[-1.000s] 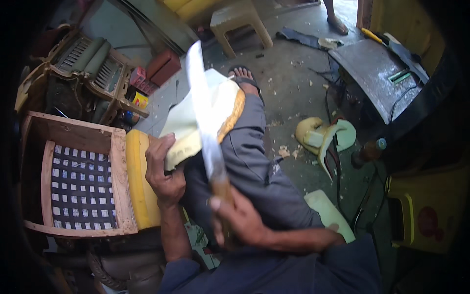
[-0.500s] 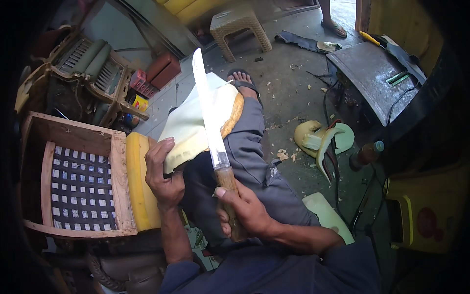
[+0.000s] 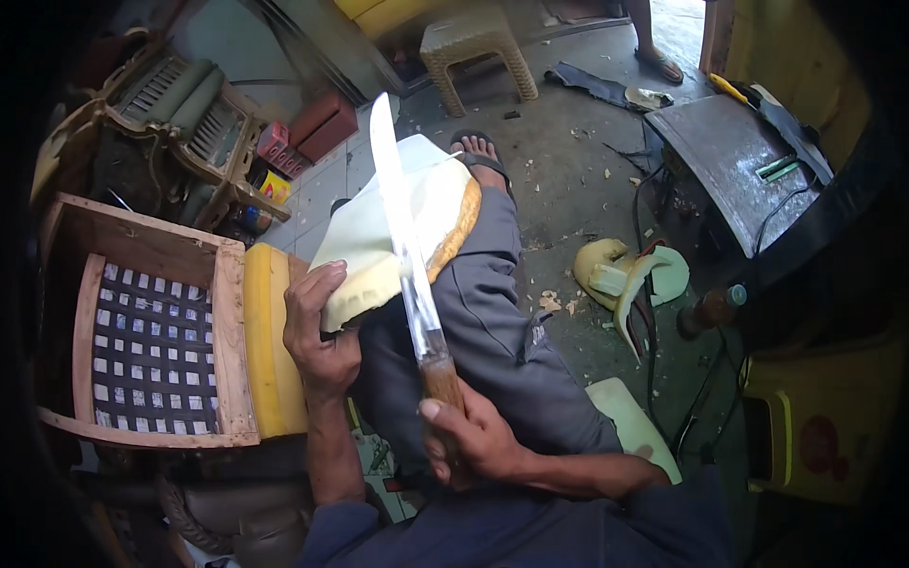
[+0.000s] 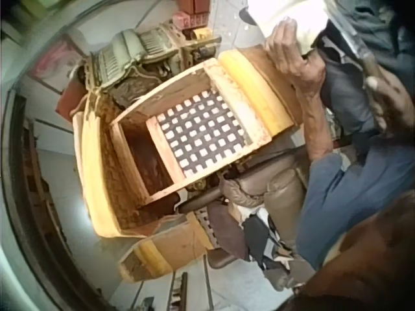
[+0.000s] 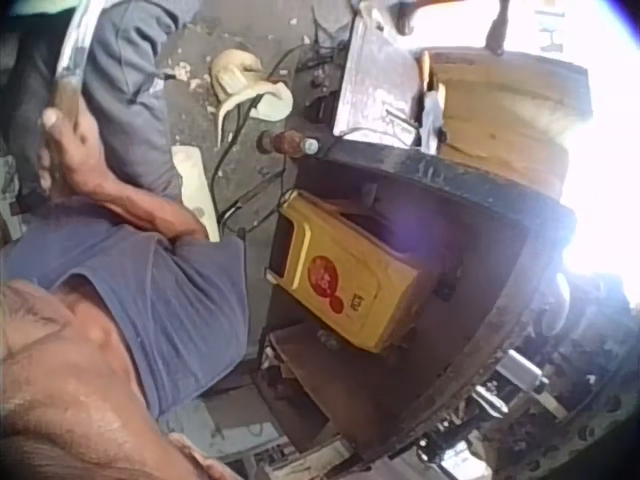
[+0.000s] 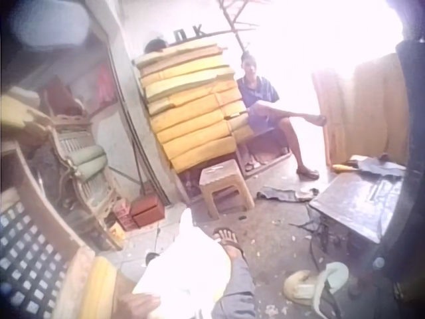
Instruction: The person uses a knife to trim and shape a large white plastic part, then applies a liquid from a bottle to the edges and attaches smaller pieces. They flip the part to work on the underside and continue trimming and bonding components.
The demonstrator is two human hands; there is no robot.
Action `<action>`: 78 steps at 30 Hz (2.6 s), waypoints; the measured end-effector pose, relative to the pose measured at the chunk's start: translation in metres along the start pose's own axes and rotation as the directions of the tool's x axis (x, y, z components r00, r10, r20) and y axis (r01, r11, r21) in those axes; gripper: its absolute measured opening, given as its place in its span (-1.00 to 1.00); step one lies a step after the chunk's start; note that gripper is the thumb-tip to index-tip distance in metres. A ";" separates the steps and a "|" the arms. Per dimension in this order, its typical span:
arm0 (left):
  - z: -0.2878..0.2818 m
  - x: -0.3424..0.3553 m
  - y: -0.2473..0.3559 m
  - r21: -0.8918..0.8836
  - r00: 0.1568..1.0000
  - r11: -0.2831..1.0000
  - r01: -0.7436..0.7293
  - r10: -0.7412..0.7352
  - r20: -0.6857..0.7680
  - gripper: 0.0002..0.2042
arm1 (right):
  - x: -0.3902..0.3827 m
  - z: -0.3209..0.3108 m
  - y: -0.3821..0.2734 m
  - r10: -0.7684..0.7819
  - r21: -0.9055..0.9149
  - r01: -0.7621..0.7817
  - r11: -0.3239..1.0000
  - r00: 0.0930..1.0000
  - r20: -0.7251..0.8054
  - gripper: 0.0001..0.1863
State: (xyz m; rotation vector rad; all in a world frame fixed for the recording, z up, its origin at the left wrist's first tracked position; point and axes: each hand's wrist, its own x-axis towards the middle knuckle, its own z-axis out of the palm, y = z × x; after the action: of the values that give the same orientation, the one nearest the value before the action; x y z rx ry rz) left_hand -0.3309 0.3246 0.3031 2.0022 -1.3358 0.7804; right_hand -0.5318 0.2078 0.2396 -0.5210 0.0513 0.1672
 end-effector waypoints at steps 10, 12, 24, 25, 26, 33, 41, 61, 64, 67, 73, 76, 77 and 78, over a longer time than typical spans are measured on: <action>-0.004 0.004 0.004 0.037 1.000 0.999 0.023 -0.023 0.008 -0.50 | 0.019 0.001 -0.029 0.005 -0.227 -0.022 0.974 0.997 -0.077 -0.42; -0.001 -0.003 0.002 0.001 1.000 1.000 -0.001 0.001 0.011 -0.51 | 0.007 0.001 -0.011 -0.012 -0.214 -0.008 0.977 0.996 -0.091 -0.47; 0.001 -0.013 -0.002 -0.148 0.994 0.983 0.106 -0.108 -0.005 -0.41 | 0.007 0.006 -0.006 -0.033 -0.344 0.000 0.939 0.996 -0.088 -0.49; 0.004 -0.011 -0.005 -0.206 0.991 0.970 0.129 -0.136 -0.018 -0.39 | 0.015 0.008 -0.012 -0.023 -0.333 -0.008 0.943 0.996 -0.090 -0.49; 0.007 -0.013 -0.008 -0.263 0.986 0.953 0.150 -0.163 -0.029 -0.37 | 0.019 0.008 -0.012 -0.014 -0.322 -0.016 0.947 0.996 -0.092 -0.50; 0.002 -0.016 -0.009 -0.501 0.991 0.856 0.125 -0.131 0.022 -0.29 | 0.015 0.000 0.001 -0.076 -0.465 0.018 0.885 0.991 -0.106 -0.49; -0.002 -0.009 -0.038 -0.328 0.977 0.920 0.214 -0.201 0.075 -0.39 | 0.023 0.012 -0.009 -0.048 -0.547 -0.042 0.836 0.988 -0.149 -0.49; 0.016 0.005 -0.038 -0.516 0.975 0.837 0.184 -0.088 0.204 -0.35 | -0.006 -0.014 0.044 -0.532 -0.903 0.175 0.393 0.844 -0.068 -0.60; 0.019 -0.003 -0.052 -0.480 0.977 0.863 0.156 -0.062 0.206 -0.35 | 0.008 0.008 0.023 -0.355 -0.813 0.000 0.582 0.900 -0.254 -0.61; 0.021 0.003 -0.053 -0.473 0.985 0.872 0.126 -0.052 0.167 -0.34 | -0.016 0.011 0.044 -0.331 -0.749 -0.012 0.662 0.892 -0.307 -0.61; 0.031 0.004 -0.058 -0.461 0.988 0.880 0.111 -0.049 0.145 -0.38 | -0.011 0.007 0.046 -0.393 -0.802 -0.015 0.597 0.866 -0.309 -0.61; 0.041 0.004 -0.056 -0.520 0.994 0.851 0.072 -0.017 0.109 -0.39 | -0.012 0.007 0.044 -0.351 -0.764 -0.028 0.644 0.877 -0.328 -0.61; 0.039 0.004 -0.056 -0.515 0.993 0.853 0.083 -0.030 0.111 -0.38 | -0.001 0.016 0.030 -0.311 -0.742 -0.077 0.666 0.875 -0.370 -0.60; 0.039 0.001 -0.056 -0.504 0.993 0.859 0.094 -0.044 0.110 -0.38 | 0.004 0.019 0.024 -0.267 -0.718 -0.125 0.684 0.874 -0.406 -0.60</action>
State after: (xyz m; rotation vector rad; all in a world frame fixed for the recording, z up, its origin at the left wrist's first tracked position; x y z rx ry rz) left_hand -0.2728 0.3118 0.2703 1.6610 -1.3430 0.2539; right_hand -0.5319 0.2380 0.2442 -1.3770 0.4767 -0.0428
